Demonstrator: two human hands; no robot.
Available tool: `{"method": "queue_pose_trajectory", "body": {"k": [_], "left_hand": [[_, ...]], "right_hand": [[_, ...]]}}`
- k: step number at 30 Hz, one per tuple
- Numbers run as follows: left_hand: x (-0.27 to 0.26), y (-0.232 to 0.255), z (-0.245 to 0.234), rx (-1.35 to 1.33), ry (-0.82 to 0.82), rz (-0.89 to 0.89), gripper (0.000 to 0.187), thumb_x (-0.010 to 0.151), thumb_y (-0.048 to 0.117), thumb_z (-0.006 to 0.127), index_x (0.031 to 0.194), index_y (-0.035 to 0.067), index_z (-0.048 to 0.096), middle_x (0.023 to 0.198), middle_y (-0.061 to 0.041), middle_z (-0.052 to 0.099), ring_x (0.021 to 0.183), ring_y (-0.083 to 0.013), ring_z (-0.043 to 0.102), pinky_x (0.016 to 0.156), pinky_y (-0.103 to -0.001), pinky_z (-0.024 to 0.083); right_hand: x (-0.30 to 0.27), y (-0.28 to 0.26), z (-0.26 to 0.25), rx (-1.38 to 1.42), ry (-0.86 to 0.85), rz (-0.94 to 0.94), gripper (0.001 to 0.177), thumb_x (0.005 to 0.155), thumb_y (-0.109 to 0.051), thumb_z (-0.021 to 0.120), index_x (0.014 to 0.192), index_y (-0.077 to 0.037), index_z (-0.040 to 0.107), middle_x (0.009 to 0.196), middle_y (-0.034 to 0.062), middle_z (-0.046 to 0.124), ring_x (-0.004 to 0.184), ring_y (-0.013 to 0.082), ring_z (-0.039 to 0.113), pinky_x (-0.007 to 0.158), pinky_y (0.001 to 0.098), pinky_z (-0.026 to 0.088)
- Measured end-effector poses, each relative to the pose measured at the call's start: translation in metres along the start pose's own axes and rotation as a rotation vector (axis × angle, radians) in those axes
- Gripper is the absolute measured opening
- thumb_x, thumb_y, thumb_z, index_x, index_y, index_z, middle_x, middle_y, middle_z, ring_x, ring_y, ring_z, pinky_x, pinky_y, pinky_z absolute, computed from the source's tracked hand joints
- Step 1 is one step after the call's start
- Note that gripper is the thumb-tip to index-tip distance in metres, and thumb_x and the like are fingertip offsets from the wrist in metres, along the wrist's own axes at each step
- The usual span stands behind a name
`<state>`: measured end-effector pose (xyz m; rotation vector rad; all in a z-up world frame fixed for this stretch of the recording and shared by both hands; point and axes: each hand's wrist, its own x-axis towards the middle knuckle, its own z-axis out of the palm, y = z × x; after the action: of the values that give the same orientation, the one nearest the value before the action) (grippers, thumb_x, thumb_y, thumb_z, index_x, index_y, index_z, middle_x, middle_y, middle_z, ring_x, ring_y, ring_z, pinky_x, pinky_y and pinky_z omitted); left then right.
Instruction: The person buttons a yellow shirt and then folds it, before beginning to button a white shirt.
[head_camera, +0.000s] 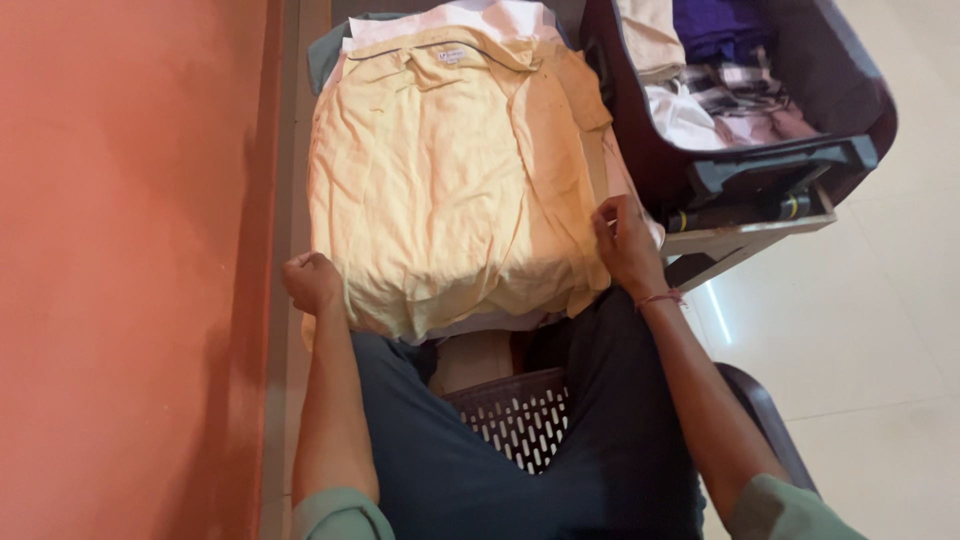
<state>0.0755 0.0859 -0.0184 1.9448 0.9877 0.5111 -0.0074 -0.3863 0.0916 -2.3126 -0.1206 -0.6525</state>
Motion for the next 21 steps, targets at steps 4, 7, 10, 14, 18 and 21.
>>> {"method": "queue_pose_trajectory", "body": {"k": [4, 7, 10, 14, 18, 21], "left_hand": [[0.029, -0.020, 0.021, -0.065, -0.051, -0.256, 0.041, 0.095, 0.034, 0.062, 0.123, 0.004, 0.064, 0.124, -0.018, 0.067, 0.114, -0.0366, 0.065, 0.101, -0.051, 0.048], [0.039, -0.030, 0.012, -0.005, -0.108, -0.475, 0.053, 0.094, 0.040, 0.062, 0.129, 0.000, 0.066, 0.132, -0.024, 0.065, 0.119, -0.0399, 0.063, 0.103, -0.051, 0.050], [0.040, -0.038, 0.012, -0.145, -0.124, -0.663, 0.061, 0.093, 0.043, 0.062, 0.135, -0.002, 0.056, 0.140, -0.027, 0.051, 0.122, -0.0381, 0.056, 0.100, -0.048, 0.049], [0.052, -0.062, 0.030, -0.407, -0.169, -0.618, 0.065, 0.092, 0.038, 0.059, 0.137, -0.009, 0.055, 0.137, -0.025, 0.063, 0.118, -0.0343, 0.066, 0.099, -0.042, 0.053], [0.060, -0.073, 0.034, -0.444, -0.155, -0.605, 0.064, 0.091, 0.032, 0.060, 0.136, -0.013, 0.052, 0.137, -0.027, 0.061, 0.120, -0.0359, 0.064, 0.100, -0.041, 0.052], [0.056, -0.074, 0.025, -0.404, -0.110, -0.607, 0.059, 0.090, 0.031, 0.061, 0.131, -0.012, 0.057, 0.134, -0.026, 0.064, 0.120, -0.0358, 0.065, 0.100, -0.040, 0.052]], "right_hand": [[0.000, 0.012, 0.019, 0.153, -0.021, -0.066, 0.016, 0.104, -0.010, 0.066, 0.112, -0.001, 0.056, 0.103, 0.0134, 0.065, 0.083, 0.0199, 0.066, 0.070, 0.0313, 0.054], [-0.001, 0.016, 0.022, 0.314, -0.057, 0.013, 0.017, 0.105, -0.009, 0.065, 0.115, -0.001, 0.055, 0.105, 0.0097, 0.064, 0.081, 0.0132, 0.059, 0.070, 0.0290, 0.051], [-0.005, 0.003, 0.026, 0.443, -0.175, 0.076, 0.029, 0.096, -0.006, 0.068, 0.120, -0.001, 0.052, 0.114, 0.0069, 0.060, 0.084, 0.0091, 0.055, 0.073, 0.0266, 0.051], [-0.020, -0.025, 0.044, 0.579, -0.301, 0.146, 0.036, 0.091, -0.006, 0.068, 0.123, -0.002, 0.052, 0.118, 0.0050, 0.059, 0.083, 0.0070, 0.053, 0.074, 0.0247, 0.053], [-0.030, -0.038, 0.050, 0.370, -0.313, 0.108, 0.035, 0.093, -0.008, 0.067, 0.125, -0.001, 0.056, 0.118, 0.0092, 0.067, 0.076, 0.0123, 0.056, 0.069, 0.0289, 0.051], [-0.028, -0.033, 0.053, 0.290, -0.260, 0.101, 0.035, 0.094, -0.009, 0.065, 0.126, -0.001, 0.057, 0.118, 0.0105, 0.070, 0.075, 0.0148, 0.058, 0.069, 0.0310, 0.052]]}}
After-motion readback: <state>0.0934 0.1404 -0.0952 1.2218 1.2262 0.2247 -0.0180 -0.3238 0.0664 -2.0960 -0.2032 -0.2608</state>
